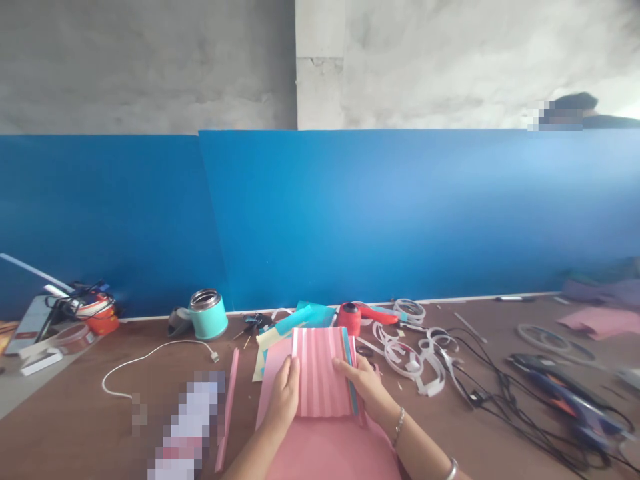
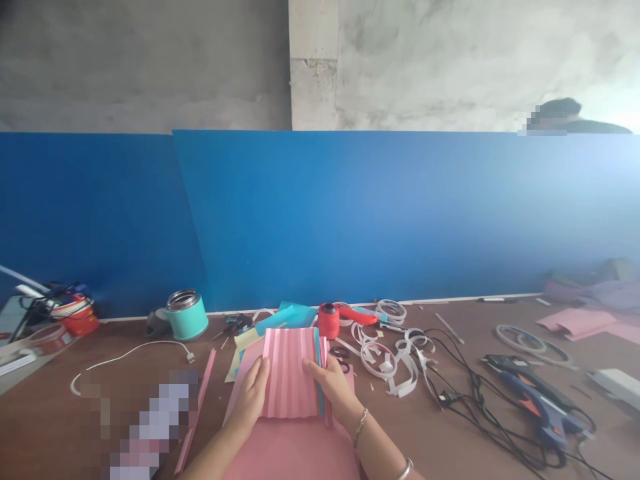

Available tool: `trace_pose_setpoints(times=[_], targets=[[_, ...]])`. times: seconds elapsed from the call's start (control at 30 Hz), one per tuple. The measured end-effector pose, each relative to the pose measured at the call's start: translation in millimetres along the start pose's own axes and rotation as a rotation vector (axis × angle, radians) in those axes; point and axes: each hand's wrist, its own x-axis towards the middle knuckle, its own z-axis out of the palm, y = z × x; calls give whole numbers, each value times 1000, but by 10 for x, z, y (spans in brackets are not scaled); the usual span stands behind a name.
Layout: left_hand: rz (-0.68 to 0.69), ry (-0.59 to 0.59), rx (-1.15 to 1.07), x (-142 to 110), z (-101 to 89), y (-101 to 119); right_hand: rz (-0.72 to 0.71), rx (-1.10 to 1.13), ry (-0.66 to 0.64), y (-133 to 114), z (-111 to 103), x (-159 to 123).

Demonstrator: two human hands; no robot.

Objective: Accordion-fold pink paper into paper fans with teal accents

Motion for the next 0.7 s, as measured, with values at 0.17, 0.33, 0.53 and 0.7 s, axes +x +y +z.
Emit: trace_pose_setpoints(times=[0.17, 0.33, 0.53, 0.7], targets=[[-90, 0, -40, -36, 76, 20, 6, -129, 93, 126, 48, 21], [-79, -43, -65, -95, 128, 49, -150, -103, -10, 89, 155, -66], [-61, -85, -52, -132, 159, 44, -152, -62, -85, 42, 197, -111], [-84, -96, -64, -195, 214, 2, -220, -93, -102, -6, 229, -161]])
